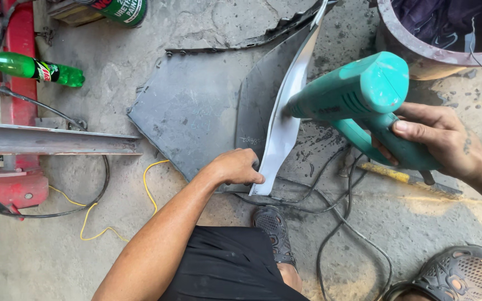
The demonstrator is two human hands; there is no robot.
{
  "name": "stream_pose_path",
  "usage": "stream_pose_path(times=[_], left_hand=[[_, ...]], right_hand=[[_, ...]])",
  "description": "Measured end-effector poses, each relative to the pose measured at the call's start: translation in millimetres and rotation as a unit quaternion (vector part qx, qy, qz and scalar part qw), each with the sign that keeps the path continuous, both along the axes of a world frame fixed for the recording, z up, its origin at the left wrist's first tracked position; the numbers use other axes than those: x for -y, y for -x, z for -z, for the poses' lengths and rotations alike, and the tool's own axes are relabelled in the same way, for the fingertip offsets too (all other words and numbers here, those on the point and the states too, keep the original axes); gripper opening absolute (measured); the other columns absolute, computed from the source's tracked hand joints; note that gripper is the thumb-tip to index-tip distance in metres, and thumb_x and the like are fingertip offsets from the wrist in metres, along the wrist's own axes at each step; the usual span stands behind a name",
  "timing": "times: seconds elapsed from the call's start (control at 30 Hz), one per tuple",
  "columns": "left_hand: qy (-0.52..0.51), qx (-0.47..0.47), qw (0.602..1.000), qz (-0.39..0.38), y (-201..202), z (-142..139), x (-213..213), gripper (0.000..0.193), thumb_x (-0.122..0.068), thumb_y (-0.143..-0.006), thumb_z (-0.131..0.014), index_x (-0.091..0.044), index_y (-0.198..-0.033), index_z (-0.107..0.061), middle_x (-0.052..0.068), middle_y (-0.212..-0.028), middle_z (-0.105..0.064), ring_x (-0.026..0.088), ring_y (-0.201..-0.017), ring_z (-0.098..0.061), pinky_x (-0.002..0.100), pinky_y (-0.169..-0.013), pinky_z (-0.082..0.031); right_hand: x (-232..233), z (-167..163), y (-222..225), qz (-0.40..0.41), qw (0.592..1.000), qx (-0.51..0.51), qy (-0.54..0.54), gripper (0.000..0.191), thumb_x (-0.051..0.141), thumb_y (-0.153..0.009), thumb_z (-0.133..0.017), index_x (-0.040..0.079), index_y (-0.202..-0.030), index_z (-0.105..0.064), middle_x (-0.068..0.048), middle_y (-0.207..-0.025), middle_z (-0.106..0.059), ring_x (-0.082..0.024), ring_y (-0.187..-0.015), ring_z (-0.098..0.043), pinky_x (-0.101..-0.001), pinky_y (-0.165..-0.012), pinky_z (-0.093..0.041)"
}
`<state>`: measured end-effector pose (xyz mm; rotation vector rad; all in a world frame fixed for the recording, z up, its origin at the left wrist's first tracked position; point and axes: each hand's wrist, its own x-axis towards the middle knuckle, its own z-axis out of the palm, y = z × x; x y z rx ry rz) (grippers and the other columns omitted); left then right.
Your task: The person uses a heat gun to warm a silver metal panel, then wipes it with a cloth. They use a metal block and hammer to shape the edge of the panel, repeatedly heating and hammering to adjust its curvature.
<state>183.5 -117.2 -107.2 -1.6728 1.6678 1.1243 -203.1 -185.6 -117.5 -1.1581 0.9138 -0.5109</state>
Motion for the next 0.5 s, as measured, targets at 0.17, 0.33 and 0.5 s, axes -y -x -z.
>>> stream_pose_path(times=[0.17, 0.33, 0.5], left_hand=[[-0.008, -0.005, 1.000, -0.011, 4.4, -3.6, 1.0, 0.046, -0.038, -0.069, -0.076, 0.000, -0.094, -0.077, 0.019, -0.086, -0.076, 0.033, -0.084, -0.075, 0.045, -0.076, -0.057], [-0.005, -0.006, 1.000, -0.003, 2.4, -6.2, 0.1, 0.046, -0.040, -0.071, -0.076, 0.001, -0.093, -0.077, 0.021, -0.087, -0.076, 0.034, -0.084, -0.074, 0.046, -0.077, -0.057], [-0.010, -0.004, 1.000, 0.004, 1.3, -5.5, 1.9, 0.048, -0.041, -0.071, -0.076, 0.000, -0.095, -0.077, 0.022, -0.089, -0.076, 0.036, -0.086, -0.074, 0.046, -0.079, -0.057]], right_hand=[[7.4, 1.9, -7.6, 0.061, 0.995, 0.005, 0.076, 0.045, 0.028, -0.102, -0.054, -0.005, -0.131, -0.061, -0.015, -0.095, -0.070, -0.018, -0.080, -0.067, -0.0307, -0.071, -0.054], [6.4, 4.0, 5.8, 0.065, 0.998, 0.017, 0.007, 0.047, 0.027, -0.104, -0.056, -0.004, -0.139, -0.060, -0.019, -0.098, -0.070, -0.022, -0.080, -0.068, -0.0344, -0.067, -0.056], [0.2, 3.3, 20.7, -0.015, 0.999, -0.030, -0.028, 0.050, 0.025, -0.095, -0.058, -0.003, -0.136, -0.062, -0.020, -0.090, -0.074, -0.021, -0.076, -0.069, -0.0326, -0.067, -0.056]])
